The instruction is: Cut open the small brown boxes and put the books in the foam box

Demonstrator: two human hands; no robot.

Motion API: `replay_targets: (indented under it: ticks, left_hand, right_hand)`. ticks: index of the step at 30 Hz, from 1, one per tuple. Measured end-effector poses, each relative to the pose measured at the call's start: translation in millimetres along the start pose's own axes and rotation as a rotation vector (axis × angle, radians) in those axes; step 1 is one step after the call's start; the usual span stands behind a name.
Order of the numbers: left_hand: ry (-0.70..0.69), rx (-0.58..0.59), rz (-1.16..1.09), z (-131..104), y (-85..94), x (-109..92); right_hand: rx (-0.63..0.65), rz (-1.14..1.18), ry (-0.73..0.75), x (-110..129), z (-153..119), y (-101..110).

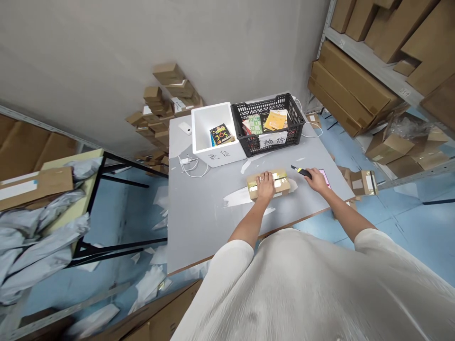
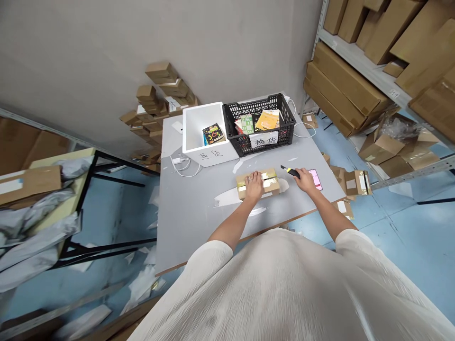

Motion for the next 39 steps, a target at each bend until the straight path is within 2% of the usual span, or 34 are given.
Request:
replay_targets:
  ticks: [3,6,9,13,15,19,24,30,34,36,39]
  left_hand:
    - [0.017,0.023,-0.04,1,-0.2,1]
    - [0.033,0.05,-0.084,-7,-2.8,4]
    - [0.045,0.034,-0.095,-26,-6.0,11]
    - [0.113,-0.056,-0.109,-60,-8.0,24]
    - [0.12,-0.073,-0.133,-75,-8.9,28]
    - [0.104,-0.01,-0.18,-91,-13.2,31]
    - [0.127,-0.006,-0.167,-92,-17.6,33]
    - [0.109,-0.034,-0.2,-79,-23.7,42]
    - [0.076,-0.03,-0.29,-62,-22.4,51]
    - [0.072,-0.02,-0.303,-51,-17.5,55]
    - [0.145,0.018,-0.22,-39,-7.8,56]
  right_hand:
    - [0.001,0.048,-0.033,-3,8,0]
    - [0.047,0.137,0.014,9,17,-10]
    - [0.082,0.207,0.093,31,34,-25]
    - [0.162,0.212,0.224,69,62,-49]
    - [0.21,0.165,0.228,83,73,-59]
    - [0.287,0.084,0.194,97,81,-72]
    - [0.29,0.068,0.152,91,71,-69]
    - [0.294,0.112,0.07,75,44,-63]
    - [0.268,0.291,0.003,69,13,-70]
    - [0.317,0.422,0.0,71,-1,-78]
    - [0.368,0.511,-0.005,73,-12,-86]
Point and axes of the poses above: each hand's wrist, its own z-axis towards the middle knuckle, its own y-axis out of the back of the hand, x = y × z, the point moved 3 cm from there along z, towards the middle knuckle, and after that the axes turned 9 degrees about z, right-handed, at the moved point
